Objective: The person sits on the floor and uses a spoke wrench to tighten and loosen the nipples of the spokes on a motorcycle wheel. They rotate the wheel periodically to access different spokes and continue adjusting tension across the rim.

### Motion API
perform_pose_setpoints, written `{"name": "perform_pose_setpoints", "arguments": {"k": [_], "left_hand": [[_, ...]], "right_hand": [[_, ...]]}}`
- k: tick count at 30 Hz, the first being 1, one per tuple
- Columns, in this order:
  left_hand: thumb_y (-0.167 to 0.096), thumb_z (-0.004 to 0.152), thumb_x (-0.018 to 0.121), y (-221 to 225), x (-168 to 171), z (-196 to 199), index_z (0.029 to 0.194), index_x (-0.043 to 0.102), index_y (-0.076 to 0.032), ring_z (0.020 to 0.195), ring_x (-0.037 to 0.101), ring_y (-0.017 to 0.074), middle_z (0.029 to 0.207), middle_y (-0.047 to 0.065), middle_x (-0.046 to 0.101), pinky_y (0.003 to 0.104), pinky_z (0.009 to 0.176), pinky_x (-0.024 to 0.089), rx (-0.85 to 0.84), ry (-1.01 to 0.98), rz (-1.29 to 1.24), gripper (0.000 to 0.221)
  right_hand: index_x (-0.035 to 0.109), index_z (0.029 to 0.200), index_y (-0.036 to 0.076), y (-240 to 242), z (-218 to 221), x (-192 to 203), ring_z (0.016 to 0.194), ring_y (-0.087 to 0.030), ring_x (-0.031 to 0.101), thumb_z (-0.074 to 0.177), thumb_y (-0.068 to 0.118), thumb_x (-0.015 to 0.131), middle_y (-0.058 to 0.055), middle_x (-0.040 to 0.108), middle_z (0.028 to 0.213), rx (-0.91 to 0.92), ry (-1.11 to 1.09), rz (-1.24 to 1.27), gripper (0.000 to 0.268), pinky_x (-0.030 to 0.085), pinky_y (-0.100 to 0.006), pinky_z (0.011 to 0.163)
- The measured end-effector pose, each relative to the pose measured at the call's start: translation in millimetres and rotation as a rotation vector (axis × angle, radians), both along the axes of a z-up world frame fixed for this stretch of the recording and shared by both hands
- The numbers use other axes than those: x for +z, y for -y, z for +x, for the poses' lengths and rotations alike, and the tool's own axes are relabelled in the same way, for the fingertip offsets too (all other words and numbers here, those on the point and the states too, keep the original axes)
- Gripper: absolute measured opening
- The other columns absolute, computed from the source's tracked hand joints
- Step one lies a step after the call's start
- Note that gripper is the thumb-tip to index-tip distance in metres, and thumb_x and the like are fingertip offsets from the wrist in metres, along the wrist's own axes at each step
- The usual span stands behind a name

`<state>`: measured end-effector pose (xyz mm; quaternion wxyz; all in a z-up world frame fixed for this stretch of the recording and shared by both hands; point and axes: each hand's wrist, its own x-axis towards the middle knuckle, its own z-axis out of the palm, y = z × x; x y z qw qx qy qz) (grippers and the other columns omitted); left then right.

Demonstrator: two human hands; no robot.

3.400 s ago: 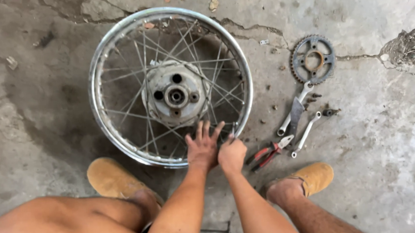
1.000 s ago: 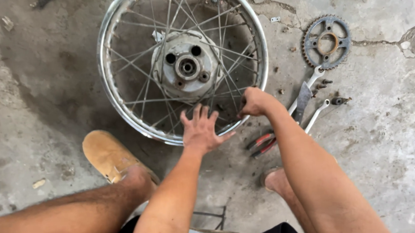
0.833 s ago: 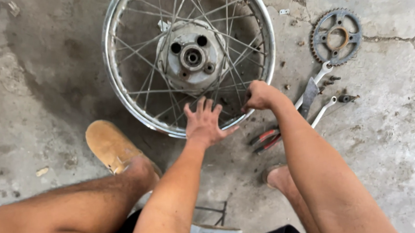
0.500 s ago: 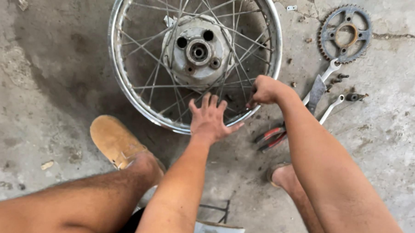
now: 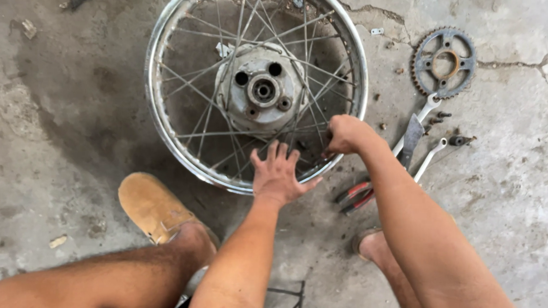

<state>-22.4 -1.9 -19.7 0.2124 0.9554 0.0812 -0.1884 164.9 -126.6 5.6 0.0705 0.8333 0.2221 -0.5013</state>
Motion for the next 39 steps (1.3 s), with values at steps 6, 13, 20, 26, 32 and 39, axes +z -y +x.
{"name": "perform_pose_setpoints", "arguments": {"k": [6,13,20,26,32,39], "left_hand": [[-0.089,0.069,0.049,3,-8,1,0.121,0.061,-0.023,0.141,0.04,0.0264,0.132,0.008,0.056,0.07,0.102,0.031,0.011,0.01,-0.002,0.085],[-0.089,0.07,0.05,2,3,2,0.123,0.061,-0.024,0.141,0.041,0.0264,0.134,0.008,0.056,0.069,0.102,0.031,-0.015,-0.035,-0.006,0.085],[-0.092,0.071,0.046,1,4,3,0.126,0.061,-0.024,0.142,0.04,0.0261,0.136,0.008,0.056,0.069,0.102,0.03,-0.017,-0.078,-0.008,0.089],[-0.09,0.072,0.049,-5,18,12,0.135,0.057,-0.024,0.147,0.033,0.0251,0.145,0.009,0.051,0.071,0.106,0.027,-0.038,-0.22,-0.06,0.092],[-0.091,0.071,0.05,0,-7,6,0.138,0.053,-0.025,0.149,0.03,0.0251,0.149,0.009,0.047,0.072,0.107,0.025,-0.032,-0.217,-0.054,0.094],[-0.089,0.07,0.051,-3,-2,5,0.137,0.052,-0.027,0.149,0.028,0.0238,0.15,0.007,0.046,0.071,0.109,0.022,-0.02,-0.223,-0.068,0.092]], "right_hand": [[0.08,0.095,0.003,-14,0,1,0.105,-0.04,0.073,0.064,0.036,0.08,-0.021,0.078,0.1,0.066,0.048,0.008,0.045,0.059,-0.053,0.09],[0.082,0.088,0.009,4,-8,-10,0.097,-0.041,0.075,0.063,0.048,0.084,-0.02,0.079,0.093,0.095,0.124,0.098,0.046,0.061,-0.053,0.085],[0.081,0.094,0.006,0,-8,-12,0.1,-0.041,0.075,0.064,0.049,0.084,-0.019,0.078,0.098,0.199,0.119,0.03,0.053,0.062,-0.054,0.086],[0.08,0.094,0.002,-9,-25,25,0.098,-0.043,0.075,0.075,0.033,0.077,-0.022,0.078,0.098,0.113,0.155,0.012,0.036,0.062,-0.056,0.084],[0.079,0.089,0.004,-4,-87,28,0.084,-0.04,0.077,0.084,0.018,0.064,-0.017,0.078,0.083,0.002,0.318,-0.037,0.022,0.063,-0.054,0.07],[0.076,0.098,-0.007,27,-92,-44,0.098,-0.046,0.075,0.083,0.019,0.058,-0.031,0.075,0.099,-0.248,-0.009,-0.029,0.036,0.061,-0.058,0.078]]}}
